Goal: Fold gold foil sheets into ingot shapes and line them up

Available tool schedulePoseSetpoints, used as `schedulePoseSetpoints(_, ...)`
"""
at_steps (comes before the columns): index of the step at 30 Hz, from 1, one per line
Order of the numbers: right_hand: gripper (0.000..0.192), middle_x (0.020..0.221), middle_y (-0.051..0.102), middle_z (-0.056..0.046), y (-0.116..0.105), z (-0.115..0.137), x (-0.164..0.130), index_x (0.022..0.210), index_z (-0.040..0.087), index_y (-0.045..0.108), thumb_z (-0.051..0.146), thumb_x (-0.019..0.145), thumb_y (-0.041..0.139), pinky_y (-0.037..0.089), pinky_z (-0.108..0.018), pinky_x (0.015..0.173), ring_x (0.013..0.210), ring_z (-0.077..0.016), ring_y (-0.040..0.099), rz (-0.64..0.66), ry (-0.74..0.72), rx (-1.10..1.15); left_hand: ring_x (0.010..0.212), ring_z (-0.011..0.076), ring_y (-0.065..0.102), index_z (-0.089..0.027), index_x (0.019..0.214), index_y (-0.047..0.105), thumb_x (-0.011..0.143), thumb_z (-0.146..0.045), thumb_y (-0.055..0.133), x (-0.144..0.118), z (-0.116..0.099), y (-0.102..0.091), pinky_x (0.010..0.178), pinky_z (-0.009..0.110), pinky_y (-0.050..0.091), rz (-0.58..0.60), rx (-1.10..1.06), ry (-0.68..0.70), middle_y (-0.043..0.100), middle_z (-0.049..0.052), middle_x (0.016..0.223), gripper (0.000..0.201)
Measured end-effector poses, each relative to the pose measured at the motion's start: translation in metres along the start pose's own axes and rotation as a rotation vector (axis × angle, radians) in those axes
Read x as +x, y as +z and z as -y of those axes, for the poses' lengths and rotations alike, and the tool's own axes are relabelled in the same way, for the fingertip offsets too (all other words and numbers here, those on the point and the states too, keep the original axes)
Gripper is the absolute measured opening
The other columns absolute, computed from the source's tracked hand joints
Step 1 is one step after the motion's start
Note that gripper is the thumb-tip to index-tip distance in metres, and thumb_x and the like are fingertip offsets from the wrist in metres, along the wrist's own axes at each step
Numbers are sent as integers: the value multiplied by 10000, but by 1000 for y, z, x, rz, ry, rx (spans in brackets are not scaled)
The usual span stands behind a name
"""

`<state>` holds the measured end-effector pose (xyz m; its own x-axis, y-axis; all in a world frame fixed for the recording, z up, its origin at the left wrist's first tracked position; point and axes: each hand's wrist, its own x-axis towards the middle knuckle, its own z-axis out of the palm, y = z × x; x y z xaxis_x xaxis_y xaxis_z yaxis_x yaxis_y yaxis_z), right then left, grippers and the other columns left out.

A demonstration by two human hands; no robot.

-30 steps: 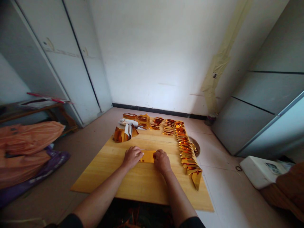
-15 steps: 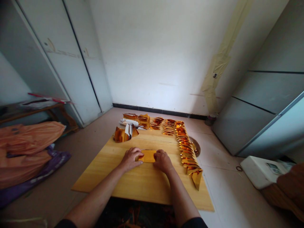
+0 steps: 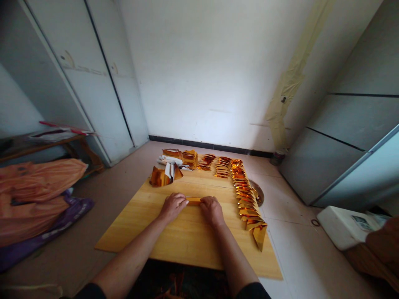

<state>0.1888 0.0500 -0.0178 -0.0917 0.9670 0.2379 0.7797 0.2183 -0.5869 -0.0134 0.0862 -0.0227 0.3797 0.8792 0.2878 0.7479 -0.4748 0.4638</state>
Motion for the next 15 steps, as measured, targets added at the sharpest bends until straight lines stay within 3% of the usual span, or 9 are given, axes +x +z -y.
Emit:
schedulePoseSetpoints(7,206,945,688,-22,8,8,9,945,225,652,252,865,464,412,-209,713,840,-142,620,-37,255,-127,791,145,551,-190,671,646,866,-361,512,15,-6,6,691,256,334,2,174,-151,638,27,773,292)
schedulePoseSetpoints(15,283,1023,667,-53,14,13,14,1102,198,590,197,867,432,401,-207,744,924,-143,613,-18,307,-321,773,142,567,-193,697,640,827,-407,561,23,-15,7,642,265,318,54,299,-259,648,26,817,263)
